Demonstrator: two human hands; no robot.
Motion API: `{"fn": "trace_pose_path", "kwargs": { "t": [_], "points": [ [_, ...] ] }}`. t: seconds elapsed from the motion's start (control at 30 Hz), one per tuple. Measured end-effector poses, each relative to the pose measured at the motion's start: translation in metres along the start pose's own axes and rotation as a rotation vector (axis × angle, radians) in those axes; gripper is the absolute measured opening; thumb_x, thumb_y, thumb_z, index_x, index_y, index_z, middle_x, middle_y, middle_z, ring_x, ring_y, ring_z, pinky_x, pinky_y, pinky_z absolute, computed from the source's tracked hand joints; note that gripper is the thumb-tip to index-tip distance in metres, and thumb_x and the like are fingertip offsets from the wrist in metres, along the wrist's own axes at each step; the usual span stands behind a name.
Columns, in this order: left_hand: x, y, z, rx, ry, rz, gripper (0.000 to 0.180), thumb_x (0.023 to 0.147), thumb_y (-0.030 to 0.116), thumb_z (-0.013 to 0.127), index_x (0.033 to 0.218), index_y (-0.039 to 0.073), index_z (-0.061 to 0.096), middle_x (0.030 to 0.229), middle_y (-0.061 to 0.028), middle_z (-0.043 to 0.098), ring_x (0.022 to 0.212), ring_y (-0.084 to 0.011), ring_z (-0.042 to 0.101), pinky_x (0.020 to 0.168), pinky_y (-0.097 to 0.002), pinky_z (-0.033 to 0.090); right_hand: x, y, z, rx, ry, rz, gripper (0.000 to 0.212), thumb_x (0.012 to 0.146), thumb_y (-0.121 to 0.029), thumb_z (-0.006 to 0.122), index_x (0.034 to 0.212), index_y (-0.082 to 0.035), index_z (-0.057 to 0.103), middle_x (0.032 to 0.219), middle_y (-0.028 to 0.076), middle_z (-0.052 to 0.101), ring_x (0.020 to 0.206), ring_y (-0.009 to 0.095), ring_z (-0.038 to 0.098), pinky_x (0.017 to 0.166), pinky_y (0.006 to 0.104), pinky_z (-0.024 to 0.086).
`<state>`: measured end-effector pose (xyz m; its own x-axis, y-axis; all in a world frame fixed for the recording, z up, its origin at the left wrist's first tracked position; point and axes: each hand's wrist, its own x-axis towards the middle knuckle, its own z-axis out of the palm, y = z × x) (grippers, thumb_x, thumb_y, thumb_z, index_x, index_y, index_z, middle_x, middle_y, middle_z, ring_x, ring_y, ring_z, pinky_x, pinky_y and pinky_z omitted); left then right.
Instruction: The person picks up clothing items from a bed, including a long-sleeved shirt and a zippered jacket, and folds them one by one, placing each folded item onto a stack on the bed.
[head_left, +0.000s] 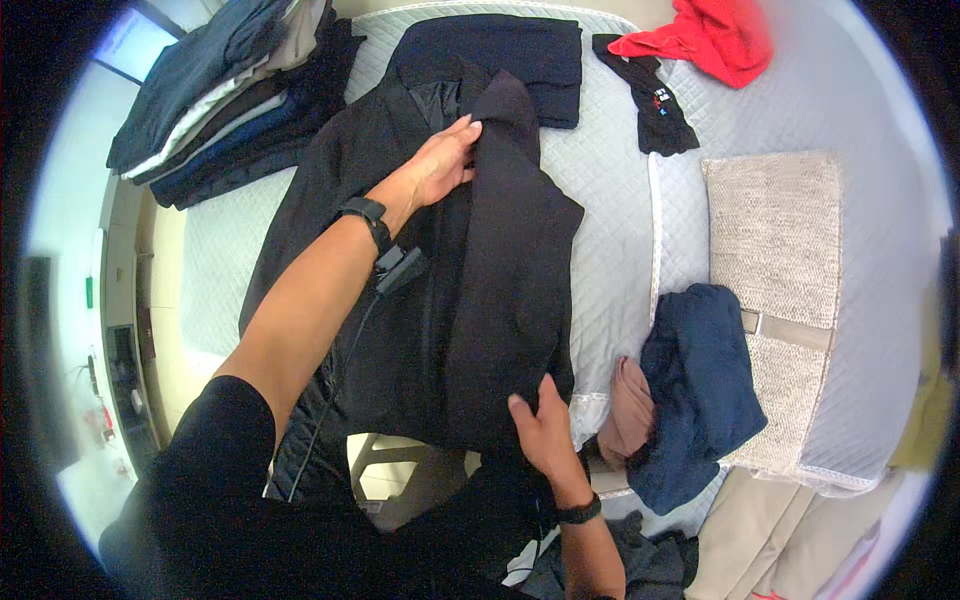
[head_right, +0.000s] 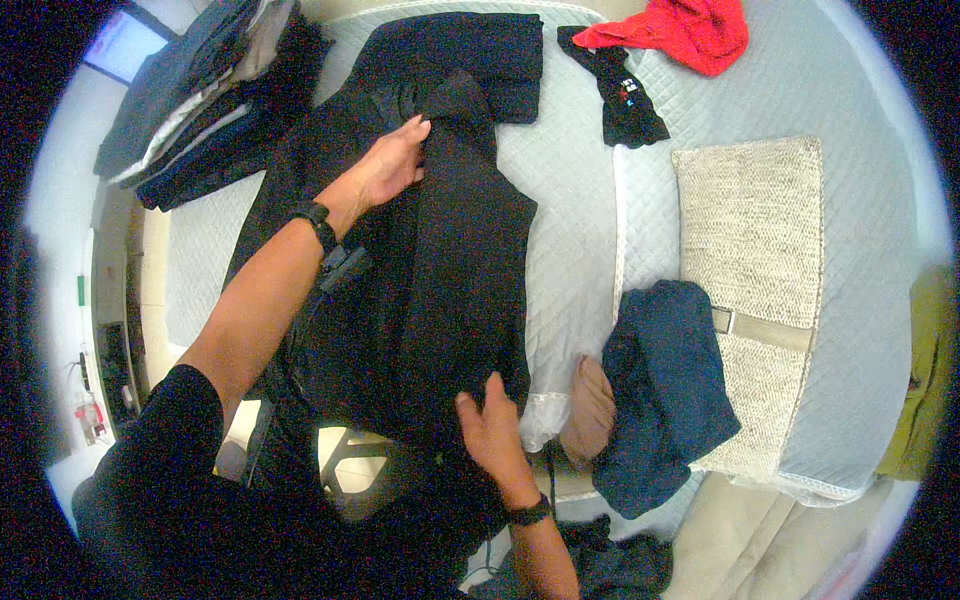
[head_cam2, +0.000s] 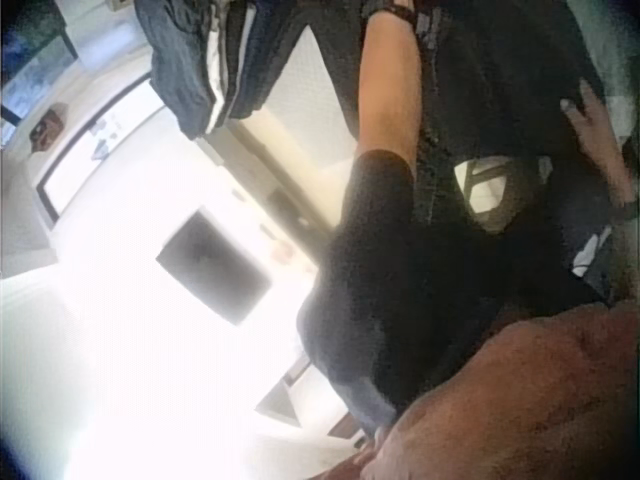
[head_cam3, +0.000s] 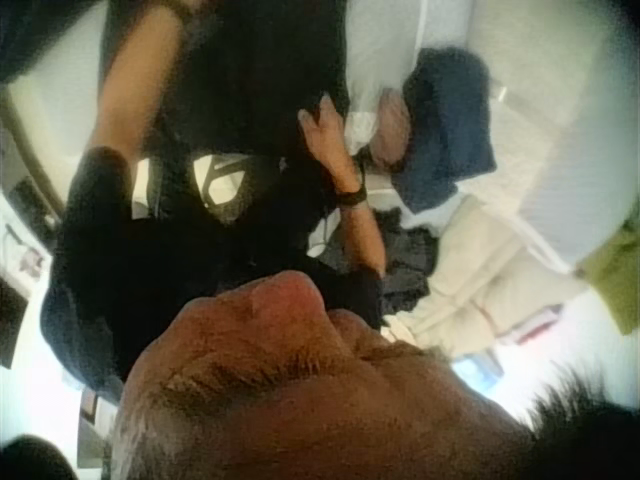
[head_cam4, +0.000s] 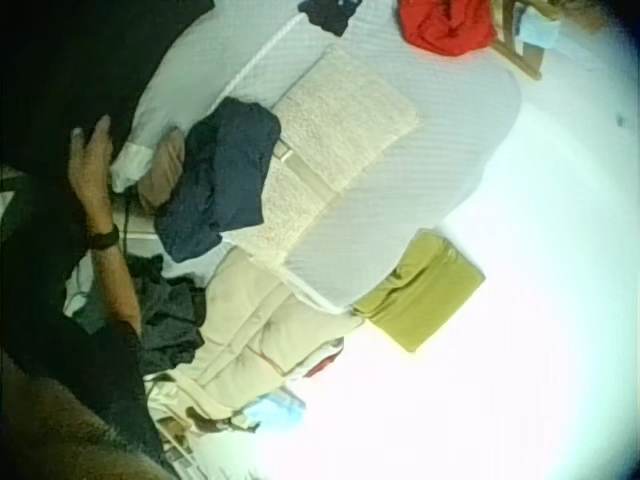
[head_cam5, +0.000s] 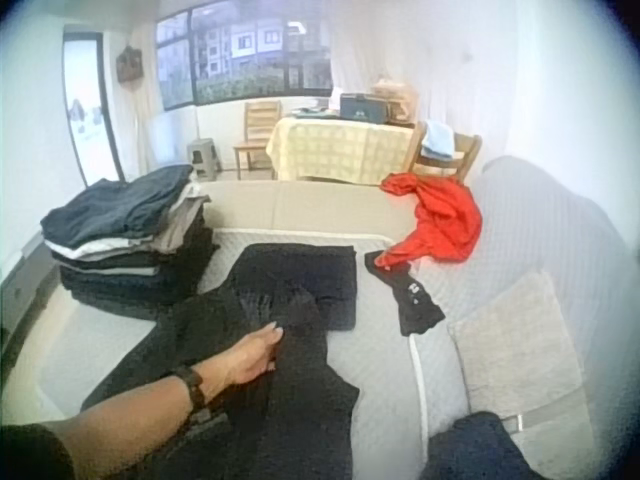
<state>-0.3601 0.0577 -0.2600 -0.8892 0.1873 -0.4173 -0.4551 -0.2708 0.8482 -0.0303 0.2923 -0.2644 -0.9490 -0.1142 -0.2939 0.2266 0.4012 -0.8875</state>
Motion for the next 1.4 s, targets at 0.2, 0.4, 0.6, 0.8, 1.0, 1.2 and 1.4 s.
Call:
{"fn": "trace_pose_path", "kwargs": {
  "t": [0.2, 0.4, 0.6, 0.8, 1.0, 1.2, 1.4],
  "points": [
    [-0.057, -0.009, -0.020, 0.361, 0.020, 0.068, 0.072, 0.107, 0.041, 0.057, 0.163, 0.008, 0.027, 0.150, -0.0220, 0.051, 0.133, -0.0319, 0.054, 0.108, -0.0438, 0.049, 0.011, -0.011, -0.009, -0.419, -0.112, 0.174, 0.037, 0.095, -0.006, 0.064, 0.126, 0.005, 0.048, 0.088, 0.035, 0.066, 0.083, 0.054, 0.066, 0.071, 0.0548, 0.053],
    [-0.153, -0.026, -0.105, 0.580, 0.052, 0.225, 0.052, 0.106, 0.032, 0.062, 0.150, 0.007, 0.050, 0.130, -0.0137, 0.067, 0.116, -0.0202, 0.065, 0.099, -0.0358, 0.054, -0.004, -0.025, -0.010, -0.349, -0.069, 0.133, 0.066, 0.093, -0.008, 0.068, 0.148, 0.003, 0.035, 0.109, 0.036, 0.067, 0.102, 0.053, 0.066, 0.087, 0.0520, 0.054],
    [-0.237, -0.033, -0.187, 0.814, 0.299, 0.310, 0.037, 0.103, 0.022, 0.066, 0.134, 0.003, 0.063, 0.129, -0.0153, 0.067, 0.113, -0.0217, 0.068, 0.096, -0.0327, 0.055, -0.011, -0.045, -0.006, -0.458, -0.277, 0.215, 0.092, 0.088, -0.007, 0.073, 0.161, 0.001, 0.018, 0.124, 0.037, 0.064, 0.114, 0.050, 0.065, 0.097, 0.0468, 0.053],
    [-0.282, -0.035, -0.220, 1.248, 0.639, 0.520, 0.043, 0.094, 0.019, 0.072, 0.132, 0.003, 0.060, 0.132, -0.0205, 0.061, 0.124, -0.0403, 0.054, 0.107, -0.0474, 0.045, -0.014, -0.025, -0.009, -0.577, -0.107, 0.016, 0.086, 0.086, -0.002, 0.067, 0.158, 0.009, 0.020, 0.110, 0.034, 0.068, 0.099, 0.047, 0.069, 0.087, 0.0497, 0.056],
    [-0.300, -0.061, -0.272, 1.263, 0.830, 0.232, 0.066, 0.091, 0.037, 0.077, 0.139, -0.002, 0.053, 0.136, -0.0312, 0.055, 0.126, -0.0463, 0.051, 0.108, -0.0524, 0.043, -0.027, -0.039, -0.001, -1.052, -0.113, 0.055, 0.075, 0.085, -0.001, 0.063, 0.154, 0.007, 0.035, 0.106, 0.025, 0.066, 0.093, 0.044, 0.066, 0.077, 0.0469, 0.057],
    [-0.321, -0.058, -0.295, 1.055, 0.738, -0.138, 0.073, 0.085, 0.047, 0.081, 0.126, -0.010, 0.061, 0.110, -0.0321, 0.070, 0.105, -0.0433, 0.070, 0.091, -0.0496, 0.055, -0.038, -0.072, 0.041, -0.937, -0.280, -0.102, 0.050, 0.088, -0.015, 0.072, 0.133, -0.002, 0.056, 0.123, 0.026, 0.059, 0.115, 0.042, 0.056, 0.098, 0.0490, 0.050],
    [-0.339, -0.059, -0.320, 1.145, 0.614, -0.120, 0.052, 0.082, 0.034, 0.082, 0.105, -0.011, 0.069, 0.100, -0.0301, 0.073, 0.098, -0.0430, 0.072, 0.087, -0.0472, 0.056, -0.026, -0.011, 0.046, -0.992, -0.547, 0.094, 0.058, 0.085, -0.035, 0.080, 0.126, 0.002, 0.061, 0.124, 0.026, 0.062, 0.121, 0.045, 0.057, 0.104, 0.0491, 0.050]
  ]
}}
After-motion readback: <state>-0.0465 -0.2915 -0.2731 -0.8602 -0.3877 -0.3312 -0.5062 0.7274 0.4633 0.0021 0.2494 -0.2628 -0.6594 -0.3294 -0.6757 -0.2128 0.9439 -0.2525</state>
